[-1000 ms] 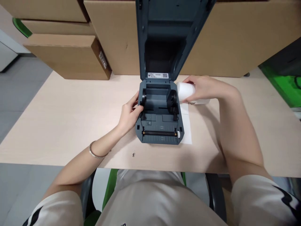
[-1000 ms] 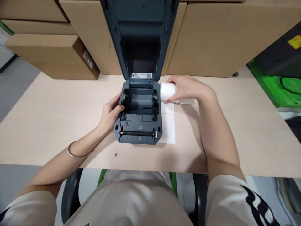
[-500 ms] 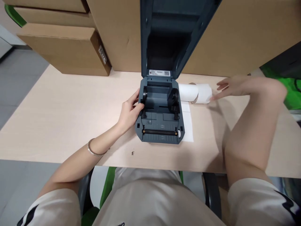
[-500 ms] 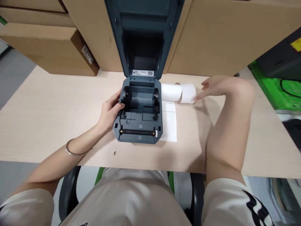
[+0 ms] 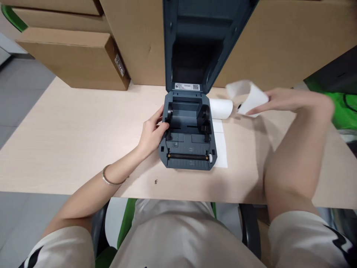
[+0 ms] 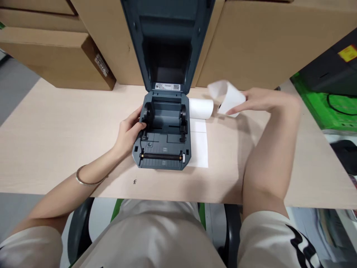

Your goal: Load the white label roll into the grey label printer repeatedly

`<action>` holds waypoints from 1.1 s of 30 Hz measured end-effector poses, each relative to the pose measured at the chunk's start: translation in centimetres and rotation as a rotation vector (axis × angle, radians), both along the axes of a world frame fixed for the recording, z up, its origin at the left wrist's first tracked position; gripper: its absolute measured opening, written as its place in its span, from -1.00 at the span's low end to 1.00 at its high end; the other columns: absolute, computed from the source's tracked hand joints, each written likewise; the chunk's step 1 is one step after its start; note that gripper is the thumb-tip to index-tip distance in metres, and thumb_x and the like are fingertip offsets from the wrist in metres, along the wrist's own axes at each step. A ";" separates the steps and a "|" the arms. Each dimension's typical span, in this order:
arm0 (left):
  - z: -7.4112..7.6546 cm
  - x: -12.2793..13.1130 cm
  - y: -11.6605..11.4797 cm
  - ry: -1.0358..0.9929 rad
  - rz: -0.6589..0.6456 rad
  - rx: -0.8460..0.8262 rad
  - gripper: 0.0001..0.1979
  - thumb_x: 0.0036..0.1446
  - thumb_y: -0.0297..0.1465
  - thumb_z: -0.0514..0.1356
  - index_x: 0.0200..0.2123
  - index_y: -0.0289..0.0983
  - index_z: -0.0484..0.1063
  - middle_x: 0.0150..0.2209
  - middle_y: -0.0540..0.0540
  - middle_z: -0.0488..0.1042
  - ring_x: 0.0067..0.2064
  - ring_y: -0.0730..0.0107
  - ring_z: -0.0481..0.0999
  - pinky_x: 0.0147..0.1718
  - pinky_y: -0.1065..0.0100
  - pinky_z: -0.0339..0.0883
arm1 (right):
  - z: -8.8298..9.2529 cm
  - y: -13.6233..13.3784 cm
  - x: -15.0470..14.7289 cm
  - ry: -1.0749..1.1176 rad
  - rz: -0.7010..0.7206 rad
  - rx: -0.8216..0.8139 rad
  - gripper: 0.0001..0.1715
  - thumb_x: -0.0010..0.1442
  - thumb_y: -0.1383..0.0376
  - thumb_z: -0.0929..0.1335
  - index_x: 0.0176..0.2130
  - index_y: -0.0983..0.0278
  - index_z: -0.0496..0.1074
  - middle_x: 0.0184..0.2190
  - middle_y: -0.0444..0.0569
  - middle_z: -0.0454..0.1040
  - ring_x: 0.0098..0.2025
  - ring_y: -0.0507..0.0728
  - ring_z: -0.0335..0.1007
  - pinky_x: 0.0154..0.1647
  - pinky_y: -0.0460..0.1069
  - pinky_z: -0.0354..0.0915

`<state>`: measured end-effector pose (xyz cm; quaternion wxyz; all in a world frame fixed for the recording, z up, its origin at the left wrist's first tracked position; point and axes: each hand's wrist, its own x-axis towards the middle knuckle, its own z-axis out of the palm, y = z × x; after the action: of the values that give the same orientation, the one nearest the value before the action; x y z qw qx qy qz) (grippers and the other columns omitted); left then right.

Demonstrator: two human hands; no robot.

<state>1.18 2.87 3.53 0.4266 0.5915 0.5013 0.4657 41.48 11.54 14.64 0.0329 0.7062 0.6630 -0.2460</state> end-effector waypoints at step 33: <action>-1.3 -0.6 0.5 -0.018 -0.054 0.040 -0.19 0.20 -0.38 0.22 0.54 -0.20 0.45 0.38 -0.18 0.66 0.28 -0.06 0.68 0.07 0.10 0.66 | -2.3 -5.9 -15.6 0.636 0.766 0.617 -0.76 0.46 0.22 0.42 -0.22 0.12 0.71 -0.07 -0.11 0.83 -0.09 0.18 0.74 0.05 0.10 0.45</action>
<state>0.57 3.40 2.20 0.4316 0.6090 0.4718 0.4693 25.93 5.65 12.29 -0.2883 0.2848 0.8893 -0.2120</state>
